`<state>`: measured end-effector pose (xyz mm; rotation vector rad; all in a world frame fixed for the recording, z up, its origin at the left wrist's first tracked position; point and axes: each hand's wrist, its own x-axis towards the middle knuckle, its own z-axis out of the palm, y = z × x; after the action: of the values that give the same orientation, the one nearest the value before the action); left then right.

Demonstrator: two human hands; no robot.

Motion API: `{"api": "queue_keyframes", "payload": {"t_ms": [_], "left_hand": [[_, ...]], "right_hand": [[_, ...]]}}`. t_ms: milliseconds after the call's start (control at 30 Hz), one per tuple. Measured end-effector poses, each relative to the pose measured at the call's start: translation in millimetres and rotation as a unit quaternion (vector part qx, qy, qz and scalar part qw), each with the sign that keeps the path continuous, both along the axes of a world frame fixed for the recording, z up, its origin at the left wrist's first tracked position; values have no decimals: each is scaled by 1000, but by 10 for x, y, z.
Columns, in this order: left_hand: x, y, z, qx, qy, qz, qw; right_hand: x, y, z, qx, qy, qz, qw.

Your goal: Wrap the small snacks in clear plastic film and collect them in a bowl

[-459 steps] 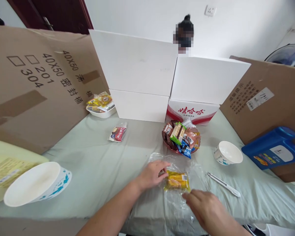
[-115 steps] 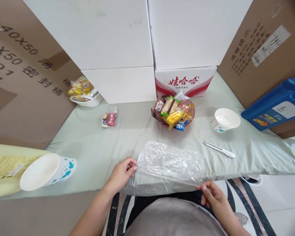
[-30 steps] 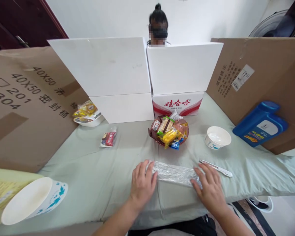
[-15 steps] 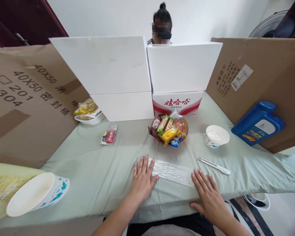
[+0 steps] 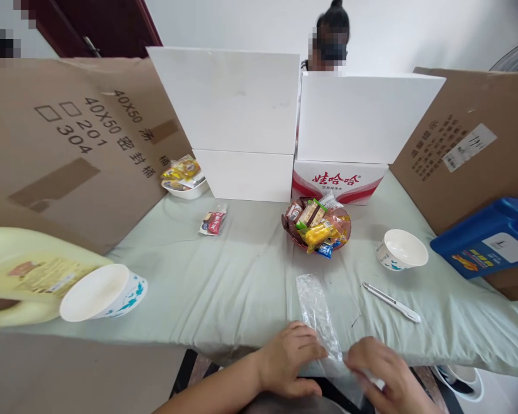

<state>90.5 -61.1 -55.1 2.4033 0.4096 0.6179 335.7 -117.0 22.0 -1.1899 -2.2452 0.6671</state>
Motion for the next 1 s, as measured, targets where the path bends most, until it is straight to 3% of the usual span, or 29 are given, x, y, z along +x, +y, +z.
{"api": "queue_keyframes", "payload": {"t_ms": [100,200,367,467,633,733,833,933,1000], "left_hand": [[-41,17,-46,-63,-25,24,997],[-72,40,-72,-140,-38,63,987],[-105,91,-21,-201,-62,82,974],[-93,95,55,-185,-41,91,978],[-76,15,136,-150,-44,129,979],[-101,40,206,-85,-68,202,973],[-93,260,323,-19,-71,250,965],[-19,621,372,27,-3,195,980],[34,841,322,62,75,166,981]], "right_hand": [[-132,370,-60,-113,64,-89,987],[-319,801,-233,-187,111,-161,963],[-575,1219,-560,-191,72,-218,954],[-645,1240,-654,-170,26,-246,954],[-703,1179,-656,-139,-42,-273,951],[-720,1170,-637,-127,-70,-269,952],[-744,1174,-622,-119,-92,-264,953],[-783,1166,-607,-112,-113,-261,952],[-789,1140,-592,-107,-125,-260,952]]}}
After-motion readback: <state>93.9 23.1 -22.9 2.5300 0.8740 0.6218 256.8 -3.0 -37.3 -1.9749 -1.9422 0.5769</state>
